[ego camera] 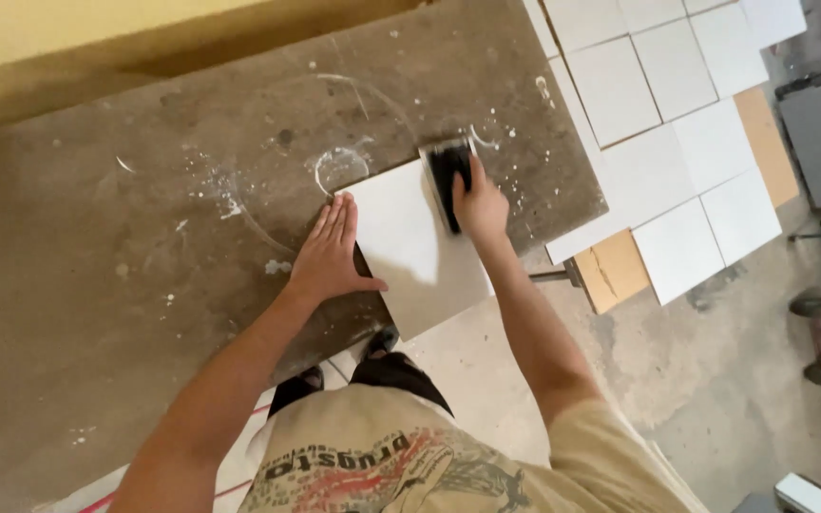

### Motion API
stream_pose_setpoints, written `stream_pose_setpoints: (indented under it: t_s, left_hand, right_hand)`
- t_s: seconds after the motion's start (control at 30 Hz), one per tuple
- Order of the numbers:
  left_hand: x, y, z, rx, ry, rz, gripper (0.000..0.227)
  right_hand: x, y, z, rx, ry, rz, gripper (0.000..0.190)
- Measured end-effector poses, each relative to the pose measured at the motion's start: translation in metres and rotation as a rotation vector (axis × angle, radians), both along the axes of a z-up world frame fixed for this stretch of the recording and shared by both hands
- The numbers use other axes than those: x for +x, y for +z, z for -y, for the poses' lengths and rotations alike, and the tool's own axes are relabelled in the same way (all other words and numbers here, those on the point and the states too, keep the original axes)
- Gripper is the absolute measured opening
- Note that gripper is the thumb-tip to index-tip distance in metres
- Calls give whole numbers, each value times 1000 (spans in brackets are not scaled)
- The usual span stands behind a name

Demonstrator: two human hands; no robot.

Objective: Cleaning and sanding small white panels using an air blow gun and a hand sanding block in a workshop.

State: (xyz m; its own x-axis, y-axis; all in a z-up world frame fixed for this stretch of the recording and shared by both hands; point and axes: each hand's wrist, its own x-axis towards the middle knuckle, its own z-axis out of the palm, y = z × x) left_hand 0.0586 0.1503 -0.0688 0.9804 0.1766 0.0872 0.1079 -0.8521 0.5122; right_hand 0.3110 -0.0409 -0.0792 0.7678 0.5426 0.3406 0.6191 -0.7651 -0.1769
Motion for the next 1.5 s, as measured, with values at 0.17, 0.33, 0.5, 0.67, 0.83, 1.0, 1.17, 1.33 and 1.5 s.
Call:
stream_pose_setpoints:
  t_s: [0.17,0.33,0.5,0.67,0.83,1.0,1.17,1.33,1.5]
  left_hand:
    - [3,-15,-1,-6,13,103,160]
    - [1,-18,-3,-5,23,161,161]
    - [0,-20,0,-62,-4,100,161]
    - [-4,-14,2,-2,-29,55,160]
    - [1,0,0,19,-49,14,159]
    - [1,14,0,-3,-39,-67,155]
    - [0,11,4,-6,-32,-135,157]
    - [3,2,2,9,-12,-65,156]
    - [3,-3,3,-22,-13,-21,157]
  right_hand:
    - [-82,5,-38,16,115,-68,47]
    - [-44,15,7,-84,55,-62,48]
    - [-58,2,-67,-9,53,-191,45]
    - [-134,27,76,-55,82,-38,48]
    - [-76,16,97,19,-32,28,42]
    - [-145,33,127,22,81,-96,47]
    - [-79,16,116,69,21,-37,44]
    - [-133,13,102,107,159,-112,51]
    - [-55,19,116,-28,-70,-117,43]
